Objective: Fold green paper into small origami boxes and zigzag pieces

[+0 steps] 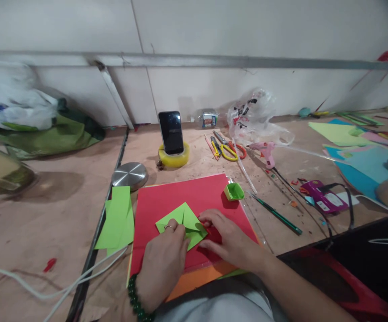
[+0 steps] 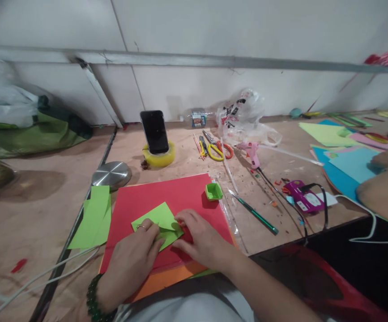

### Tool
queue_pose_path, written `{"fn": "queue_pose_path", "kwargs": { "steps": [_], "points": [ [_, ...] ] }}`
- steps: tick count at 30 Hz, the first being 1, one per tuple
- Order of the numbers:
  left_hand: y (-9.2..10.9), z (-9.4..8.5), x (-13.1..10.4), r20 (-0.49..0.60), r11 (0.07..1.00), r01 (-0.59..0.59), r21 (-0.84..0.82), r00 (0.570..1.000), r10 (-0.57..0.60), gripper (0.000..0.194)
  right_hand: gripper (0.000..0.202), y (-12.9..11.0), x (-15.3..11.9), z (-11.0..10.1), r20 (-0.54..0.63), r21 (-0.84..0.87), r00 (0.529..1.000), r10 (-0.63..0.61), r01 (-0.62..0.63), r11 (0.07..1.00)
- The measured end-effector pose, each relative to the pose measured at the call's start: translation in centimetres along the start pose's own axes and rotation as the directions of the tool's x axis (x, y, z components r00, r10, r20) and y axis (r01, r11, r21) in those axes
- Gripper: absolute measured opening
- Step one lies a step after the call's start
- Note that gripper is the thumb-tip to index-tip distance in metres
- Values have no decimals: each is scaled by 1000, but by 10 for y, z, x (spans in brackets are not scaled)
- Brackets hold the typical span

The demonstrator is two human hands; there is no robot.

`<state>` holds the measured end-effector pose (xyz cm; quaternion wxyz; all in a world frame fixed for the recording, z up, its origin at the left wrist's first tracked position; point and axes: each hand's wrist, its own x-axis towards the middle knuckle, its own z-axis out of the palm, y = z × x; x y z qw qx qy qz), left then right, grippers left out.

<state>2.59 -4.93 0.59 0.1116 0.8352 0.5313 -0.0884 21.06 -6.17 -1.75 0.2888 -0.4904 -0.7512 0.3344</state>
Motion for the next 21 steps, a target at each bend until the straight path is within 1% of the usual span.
{"fn": "queue_pose_path", "kwargs": {
  "steps": [5, 7, 12, 14, 16, 18, 20, 21],
  "points": [
    [-1, 2, 0, -19, 1000, -2, 1, 1000, 2, 17, 18, 2, 2, 0, -2, 9, 1000, -30, 30, 1000],
    [-1, 2, 0, -26, 1000, 2, -1, 1000, -2, 17, 15, 3, 3, 2, -9, 10, 1000, -29, 29, 1000],
    [0, 2, -1, -36, 1000, 4, -2, 999, -4, 15, 21, 2, 3, 7, -31, -53, 999, 10, -12, 999],
    [0, 4, -2, -64, 1000, 10, 10, 998, -9, 14, 24, 2, 3, 8, -33, -73, 999, 16, -19, 997],
    [-1, 8, -6, -121, 999, 18, 37, 993, -13, 20, 27, 1, 3, 8, -32, -80, 999, 14, -16, 997],
    [-5, 14, -11, -201, 995, -10, 99, 979, 30, 38, 28, 1, 3, 8, -26, -90, 1000, 14, -16, 996],
    [-10, 21, -18, -268, 976, -113, 187, 950, 161, 56, 27, 1, 3, 8, -21, -105, 1000, 21, -23, 994],
    [-13, 25, -21, -279, 959, -179, 218, 930, 237, 58, 26, 1, 3, 8, -23, -109, 999, 24, -26, 994]
  ]
}}
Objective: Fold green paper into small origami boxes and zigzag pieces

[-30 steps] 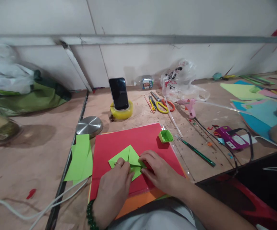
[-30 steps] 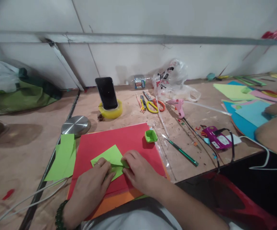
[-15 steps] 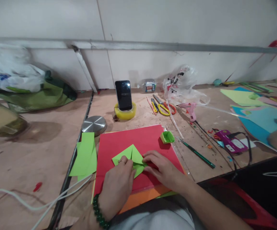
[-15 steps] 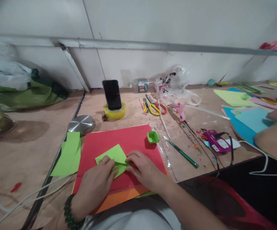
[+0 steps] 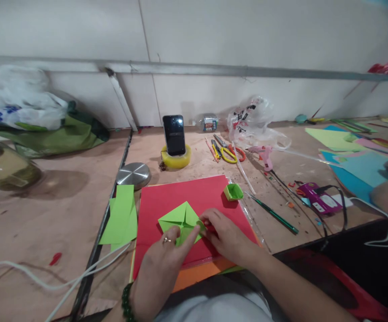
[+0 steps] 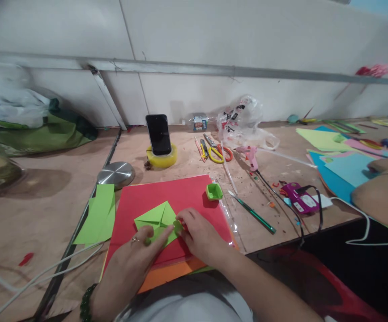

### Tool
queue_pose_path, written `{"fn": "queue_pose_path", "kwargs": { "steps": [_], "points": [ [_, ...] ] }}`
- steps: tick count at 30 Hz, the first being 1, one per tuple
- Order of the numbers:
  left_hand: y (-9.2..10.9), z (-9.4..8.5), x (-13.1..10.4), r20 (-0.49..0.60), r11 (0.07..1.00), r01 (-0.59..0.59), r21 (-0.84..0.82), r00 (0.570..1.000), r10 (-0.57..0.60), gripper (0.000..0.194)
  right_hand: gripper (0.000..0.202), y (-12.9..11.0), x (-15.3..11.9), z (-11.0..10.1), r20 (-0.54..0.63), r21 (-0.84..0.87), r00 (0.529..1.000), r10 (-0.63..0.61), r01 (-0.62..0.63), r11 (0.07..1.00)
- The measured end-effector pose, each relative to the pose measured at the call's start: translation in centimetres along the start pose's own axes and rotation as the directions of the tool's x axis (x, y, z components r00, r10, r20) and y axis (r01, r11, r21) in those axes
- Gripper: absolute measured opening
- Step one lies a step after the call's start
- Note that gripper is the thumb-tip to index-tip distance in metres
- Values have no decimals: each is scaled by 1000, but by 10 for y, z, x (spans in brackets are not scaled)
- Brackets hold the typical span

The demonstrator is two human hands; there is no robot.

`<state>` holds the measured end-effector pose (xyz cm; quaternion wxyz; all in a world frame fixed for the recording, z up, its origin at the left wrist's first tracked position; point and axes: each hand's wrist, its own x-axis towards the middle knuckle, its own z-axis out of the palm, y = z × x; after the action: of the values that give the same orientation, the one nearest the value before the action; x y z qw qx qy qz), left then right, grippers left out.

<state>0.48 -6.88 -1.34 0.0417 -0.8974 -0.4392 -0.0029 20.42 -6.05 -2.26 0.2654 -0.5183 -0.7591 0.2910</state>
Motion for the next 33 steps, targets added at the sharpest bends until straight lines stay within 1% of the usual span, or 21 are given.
{"fn": "queue_pose_path", "kwargs": {
  "steps": [1, 3, 5, 7, 8, 9, 11, 12, 13, 14, 15, 17, 20, 23, 25, 28, 29, 30, 32, 33],
  "points": [
    [-2, 2, -4, -21, 997, -71, -3, 997, 71, 56, 25, 0, 0, 0, -3, -2, 1000, 2, -2, 1000],
    [-5, 5, -13, -49, 985, -171, -28, 984, 170, 49, 25, 2, 0, 1, -12, -12, 1000, 3, -3, 1000],
    [-7, 6, -20, -83, 975, -216, -47, 974, 211, 47, 25, 4, -1, 2, -33, -45, 999, -32, 30, 999],
    [-7, 5, -26, -113, 971, -232, -63, 968, 224, 46, 26, 6, -1, 4, -67, -136, 988, -138, 128, 982],
    [-7, 5, -28, -122, 970, -230, -77, 968, 220, 45, 26, 6, -2, 5, -75, -210, 971, -228, 208, 955],
    [-6, 4, -29, -135, 970, -223, -95, 969, 209, 42, 25, 6, -2, 5, -59, -291, 940, -337, 306, 906],
    [-4, 2, -31, -158, 971, -193, -139, 973, 171, 35, 20, 5, -2, 6, 54, -421, 846, -530, 501, 757],
    [-2, 1, -32, -172, 972, -179, -155, 973, 152, 32, 17, 4, -2, 5, 122, -449, 800, -588, 572, 686],
    [-1, 1, -32, -192, 972, -168, -163, 972, 136, 31, 17, 3, -2, 5, 184, -456, 766, -616, 621, 637],
    [-1, 1, -33, -211, 973, -163, -166, 969, 126, 30, 17, 3, -2, 4, 224, -455, 753, -619, 643, 617],
    [-1, 2, -34, -228, 973, -161, -165, 966, 122, 29, 18, 3, -2, 2, 244, -454, 758, -605, 641, 619],
    [-3, 6, -36, -258, 973, -169, -160, 958, 124, 28, 19, 3, -4, 0, 237, -457, 786, -572, 609, 648],
    [-8, 14, -43, -308, 971, -181, -153, 943, 127, 27, 19, 6, -8, 0, 199, -465, 820, -536, 561, 685],
    [-12, 20, -49, -378, 980, -166, -113, 919, 112, 28, 19, 10, -15, 3, 150, -494, 840, -522, 521, 697],
    [-12, 20, -49, -414, 983, -160, -88, 904, 110, 28, 20, 12, -19, 4, 109, -521, 854, -508, 485, 702],
    [-7, 16, -43, -456, 977, -203, -66, 877, 151, 31, 20, 7, -21, 1, 102, -539, 869, -485, 458, 707],
    [-5, 13, -40, -444, 976, -207, -63, 882, 159, 31, 20, 3, -20, 0, 102, -532, 865, -492, 465, 707],
    [-3, 10, -36, -408, 978, -198, -63, 899, 156, 30, 21, -1, -19, -1, 100, -520, 857, -505, 478, 707],
    [2, 4, -28, -282, 989, -141, -48, 952, 122, 22, 22, -8, -15, 0, 98, -487, 837, -539, 512, 708],
    [4, 2, -24, -210, 993, -118, -21, 971, 111, 19, 24, -10, -13, 2, 110, -473, 832, -544, 525, 708]
  ]
}}
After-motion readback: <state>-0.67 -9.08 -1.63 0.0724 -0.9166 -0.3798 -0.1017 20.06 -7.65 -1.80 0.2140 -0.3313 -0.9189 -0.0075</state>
